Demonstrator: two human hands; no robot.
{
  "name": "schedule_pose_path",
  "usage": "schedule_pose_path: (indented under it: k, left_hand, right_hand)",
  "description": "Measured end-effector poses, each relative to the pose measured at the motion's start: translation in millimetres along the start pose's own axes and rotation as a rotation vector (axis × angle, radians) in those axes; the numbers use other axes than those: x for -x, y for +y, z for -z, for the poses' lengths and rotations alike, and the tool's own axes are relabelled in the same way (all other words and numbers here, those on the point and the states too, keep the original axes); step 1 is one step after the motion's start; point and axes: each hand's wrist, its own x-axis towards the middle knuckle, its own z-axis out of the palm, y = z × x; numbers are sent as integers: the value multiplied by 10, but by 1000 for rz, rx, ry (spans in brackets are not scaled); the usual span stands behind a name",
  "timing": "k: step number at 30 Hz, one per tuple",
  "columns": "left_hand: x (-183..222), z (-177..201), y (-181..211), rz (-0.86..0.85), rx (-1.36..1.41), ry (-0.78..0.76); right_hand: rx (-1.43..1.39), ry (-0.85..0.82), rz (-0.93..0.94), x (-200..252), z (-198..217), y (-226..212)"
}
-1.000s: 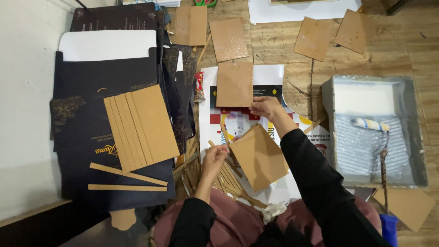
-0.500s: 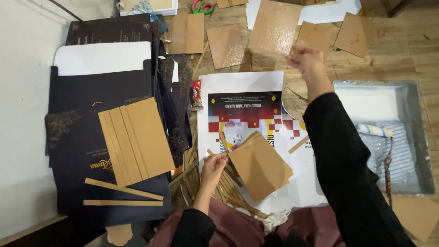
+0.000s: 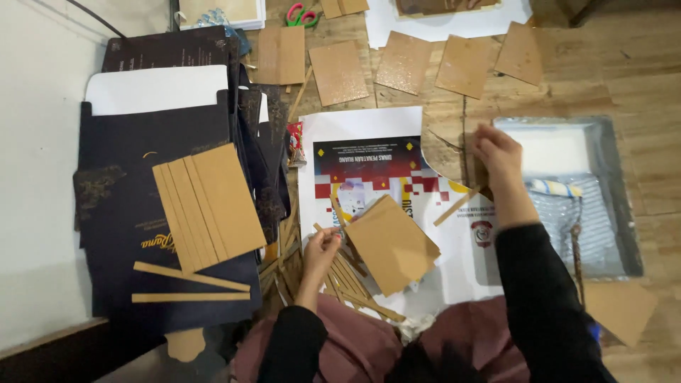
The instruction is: Applying glue to cardboard pieces using a paint roller and stacking them.
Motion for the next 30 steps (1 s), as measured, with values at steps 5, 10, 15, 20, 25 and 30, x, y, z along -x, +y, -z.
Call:
schedule_pose_path:
  k: [5, 10, 15, 20, 25, 30]
  left_hand:
    - [244, 38, 256, -120, 30, 93]
    - [201, -59, -204, -320, -17, 131]
    - [632, -83, -11, -334, -178, 122]
    - [1059, 10, 178, -208, -166, 159]
    - [1017, -32, -206, -333, -201, 294]
    - [1253, -21, -133, -354, -255, 256]
  right_hand:
    - [184, 86, -85, 1005, 1139, -479]
    - [984, 120, -44, 1700, 2618, -38]
    - [1330, 14, -251, 2229, 3242, 327]
    - [1053, -88, -408, 2452, 3008, 170]
    - [1040, -128, -344, 2410, 2973, 278]
    - [1015, -165, -401, 2293, 2949, 405]
